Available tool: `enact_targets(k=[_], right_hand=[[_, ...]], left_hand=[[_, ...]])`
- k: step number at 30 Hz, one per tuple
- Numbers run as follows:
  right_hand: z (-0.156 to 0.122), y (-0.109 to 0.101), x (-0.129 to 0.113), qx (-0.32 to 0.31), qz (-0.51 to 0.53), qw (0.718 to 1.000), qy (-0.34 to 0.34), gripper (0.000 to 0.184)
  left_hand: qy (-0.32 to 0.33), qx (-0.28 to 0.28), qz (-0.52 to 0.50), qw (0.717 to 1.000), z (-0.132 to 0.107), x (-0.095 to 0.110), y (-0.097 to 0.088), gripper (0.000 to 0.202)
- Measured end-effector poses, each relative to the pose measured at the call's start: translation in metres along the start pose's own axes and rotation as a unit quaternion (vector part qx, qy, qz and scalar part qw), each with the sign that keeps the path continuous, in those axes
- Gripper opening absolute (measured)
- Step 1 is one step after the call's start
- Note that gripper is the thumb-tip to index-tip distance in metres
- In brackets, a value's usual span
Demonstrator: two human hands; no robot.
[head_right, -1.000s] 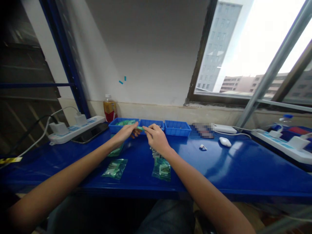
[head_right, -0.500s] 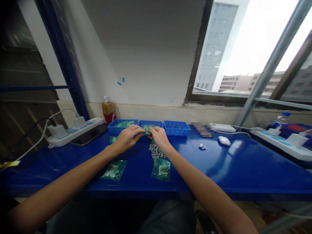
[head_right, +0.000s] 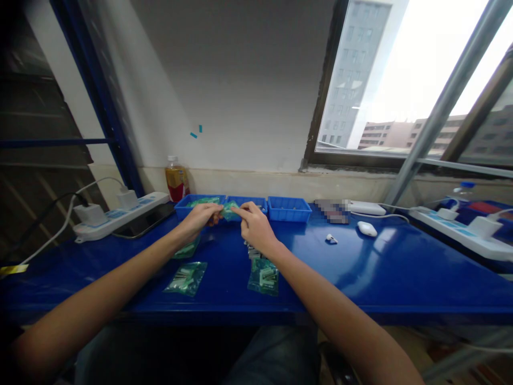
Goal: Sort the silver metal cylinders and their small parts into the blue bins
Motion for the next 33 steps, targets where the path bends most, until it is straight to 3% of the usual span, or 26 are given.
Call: enact_targets(k=[3, 6, 8, 11, 14, 18, 20, 23, 25, 28, 30, 33], right_hand=[[0.002, -0.005, 0.003, 0.014, -0.014, 1.0, 0.024, 0.04], [0.002, -0.003, 0.0, -0.033, -0.028, 0.998, 0.047, 0.026], [-0.003, 0.005, -0.012, -0.089, -0.031, 0.994, 0.047, 0.022], [-0.016, 0.021, -0.046, -0.172, -0.03, 0.985, 0.015, 0.034], [-0.034, 0.042, -0.082, -0.258, -0.045, 0.964, -0.053, 0.064], [-0.04, 0.054, -0.091, -0.287, -0.024, 0.956, -0.065, 0.059], [-0.034, 0.051, -0.079, -0.259, 0.022, 0.965, -0.039, 0.052], [-0.018, 0.035, -0.047, -0.153, 0.075, 0.985, 0.025, 0.044], [-0.008, 0.021, -0.025, -0.076, 0.07, 0.993, 0.057, 0.027], [0.0, 0.005, -0.007, -0.012, 0.026, 0.999, 0.036, 0.015], [0.002, -0.001, -0.003, 0.007, -0.001, 1.0, 0.021, 0.015], [0.001, -0.002, -0.003, 0.005, -0.024, 1.0, 0.016, 0.016]], left_hand=[[-0.007, 0.096, -0.007, 0.995, 0.007, -0.005, -0.026, 0.033], [-0.006, 0.174, 0.025, 0.984, 0.011, -0.011, -0.059, 0.039], [-0.005, 0.17, 0.133, 0.976, 0.013, -0.012, -0.075, 0.045], [-0.002, 0.135, 0.355, 0.925, 0.013, -0.008, -0.083, 0.056], [0.026, 0.09, 0.427, 0.899, 0.01, -0.001, -0.069, 0.06], [0.093, 0.041, 0.446, 0.889, 0.004, 0.009, -0.041, 0.059], [0.126, 0.02, 0.446, 0.886, 0.002, 0.012, -0.03, 0.056], [0.166, -0.023, 0.393, 0.904, 0.0, 0.015, -0.018, 0.055], [0.145, -0.052, 0.322, 0.934, 0.0, 0.013, -0.012, 0.059], [0.067, -0.114, 0.196, 0.972, -0.002, 0.006, 0.001, 0.067], [0.035, -0.155, 0.122, 0.98, -0.006, 0.006, 0.012, 0.066], [0.022, -0.171, 0.043, 0.984, -0.011, 0.01, 0.02, 0.051]])
Point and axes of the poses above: each hand's wrist, its own z-axis towards the middle knuckle, its own y-axis out of the palm, x = y × z, the point moved 6 cm from there along z, towards the middle knuckle, and after that the axes turned 8 degrees about y, right-handed, at the moved point
